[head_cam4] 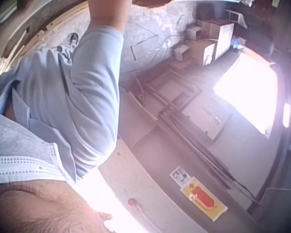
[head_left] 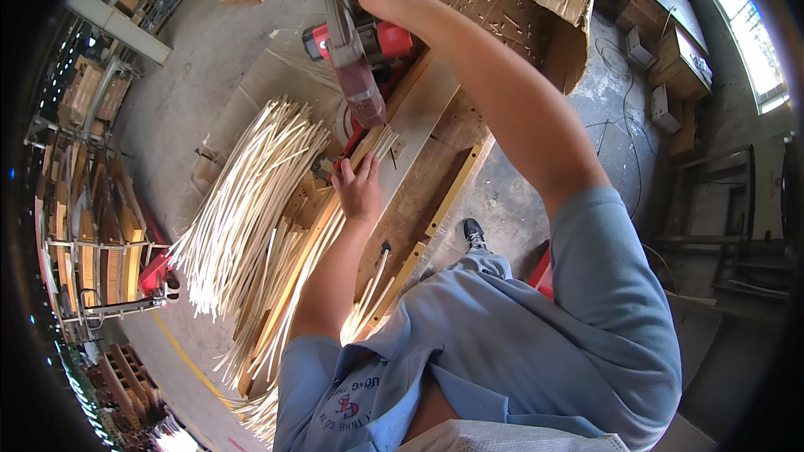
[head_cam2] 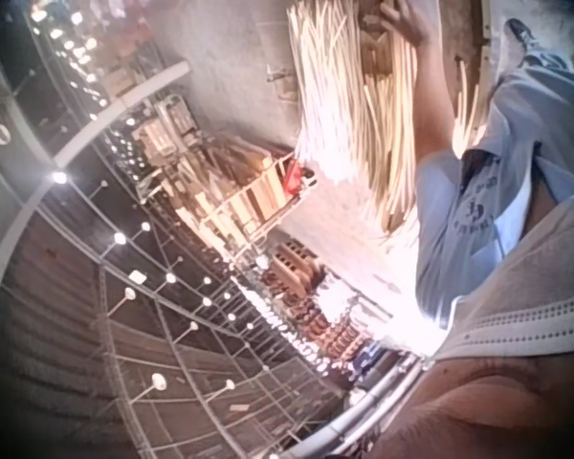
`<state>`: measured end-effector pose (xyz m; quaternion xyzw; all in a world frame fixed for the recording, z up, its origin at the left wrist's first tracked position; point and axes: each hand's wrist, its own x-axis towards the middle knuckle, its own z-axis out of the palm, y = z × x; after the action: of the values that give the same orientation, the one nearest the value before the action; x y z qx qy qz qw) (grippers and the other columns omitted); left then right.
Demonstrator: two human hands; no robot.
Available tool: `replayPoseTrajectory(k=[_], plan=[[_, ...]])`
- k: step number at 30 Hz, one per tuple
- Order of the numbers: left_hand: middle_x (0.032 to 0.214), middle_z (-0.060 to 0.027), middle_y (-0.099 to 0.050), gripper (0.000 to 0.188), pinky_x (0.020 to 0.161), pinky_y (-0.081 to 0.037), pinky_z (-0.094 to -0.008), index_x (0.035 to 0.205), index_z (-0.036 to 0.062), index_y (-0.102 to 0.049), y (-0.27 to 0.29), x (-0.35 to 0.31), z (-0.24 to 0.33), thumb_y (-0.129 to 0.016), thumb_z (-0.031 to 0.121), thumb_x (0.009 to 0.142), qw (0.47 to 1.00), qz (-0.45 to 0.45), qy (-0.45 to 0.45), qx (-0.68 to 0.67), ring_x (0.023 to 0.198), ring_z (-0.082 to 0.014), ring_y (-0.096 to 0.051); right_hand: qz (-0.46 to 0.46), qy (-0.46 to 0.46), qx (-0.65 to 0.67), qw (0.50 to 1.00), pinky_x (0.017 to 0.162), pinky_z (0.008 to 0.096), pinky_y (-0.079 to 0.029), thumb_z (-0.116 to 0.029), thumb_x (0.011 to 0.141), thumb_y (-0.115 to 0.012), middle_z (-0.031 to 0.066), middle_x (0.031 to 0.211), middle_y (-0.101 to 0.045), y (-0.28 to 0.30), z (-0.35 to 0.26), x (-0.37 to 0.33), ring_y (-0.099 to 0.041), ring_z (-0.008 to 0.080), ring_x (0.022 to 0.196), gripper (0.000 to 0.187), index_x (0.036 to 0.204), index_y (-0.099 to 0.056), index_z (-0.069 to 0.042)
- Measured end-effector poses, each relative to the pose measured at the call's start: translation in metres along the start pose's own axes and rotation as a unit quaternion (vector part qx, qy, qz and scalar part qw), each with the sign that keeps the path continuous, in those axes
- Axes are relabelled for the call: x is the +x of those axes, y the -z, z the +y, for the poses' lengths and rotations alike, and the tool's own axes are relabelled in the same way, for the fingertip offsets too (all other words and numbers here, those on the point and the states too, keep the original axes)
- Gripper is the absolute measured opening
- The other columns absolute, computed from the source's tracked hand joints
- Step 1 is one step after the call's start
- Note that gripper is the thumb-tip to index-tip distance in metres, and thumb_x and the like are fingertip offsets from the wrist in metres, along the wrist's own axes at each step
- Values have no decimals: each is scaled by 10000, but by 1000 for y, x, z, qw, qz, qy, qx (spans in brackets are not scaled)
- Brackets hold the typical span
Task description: The person uses a red cordless circular saw to cut thin wooden sticks on a workbench. They repeatedly align sticks against a guide, cut them, and stack the cut pieces into a growing pile.
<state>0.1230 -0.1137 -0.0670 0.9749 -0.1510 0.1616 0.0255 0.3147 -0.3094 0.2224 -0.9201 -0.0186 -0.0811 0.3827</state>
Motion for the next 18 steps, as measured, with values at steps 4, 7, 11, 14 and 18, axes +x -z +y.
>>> replayPoseTrajectory(k=[4,7,11,14,18], plan=[[1462,29,-604,368,1063,-364,-686,1292,140,-694,-1,-4,-5,-594,131,938,1000,-3,3,-6,1314,-427,-461,12,-61,54,997,1023,495,-509,-333,899,-562,305,1183,-686,-5,-1,-50,-670,451,1154,619,1307,-464,122],[1452,22,-612,369,1056,-367,-683,1287,133,-697,-3,-2,-4,-603,134,930,1000,7,-4,-2,1308,-429,-466,15,-55,40,998,969,504,-535,-377,906,-588,306,1118,-706,-6,6,-75,-695,453,1082,581,1217,-478,102],[1442,16,-622,374,1037,-372,-671,1287,130,-701,-2,-3,-5,-612,143,924,1000,9,-6,-3,1299,-430,-471,20,-32,40,999,866,520,-568,-363,937,-577,290,956,-726,-10,11,-100,-723,464,939,533,1168,-468,105],[1441,18,-625,389,1029,-374,-653,1300,142,-697,-2,-2,-4,-615,143,920,1000,14,-14,-4,1295,-427,-475,18,-35,57,998,855,520,-551,-381,953,-626,295,905,-708,-13,19,-112,-705,472,917,528,1145,-464,83],[1429,18,-636,392,1016,-379,-620,1299,148,-700,-1,-1,-4,-613,136,916,1000,20,-17,9,1290,-418,-482,33,-21,62,997,798,526,-550,-354,953,-631,290,842,-693,-21,25,-124,-701,471,851,507,1133,-450,84]])
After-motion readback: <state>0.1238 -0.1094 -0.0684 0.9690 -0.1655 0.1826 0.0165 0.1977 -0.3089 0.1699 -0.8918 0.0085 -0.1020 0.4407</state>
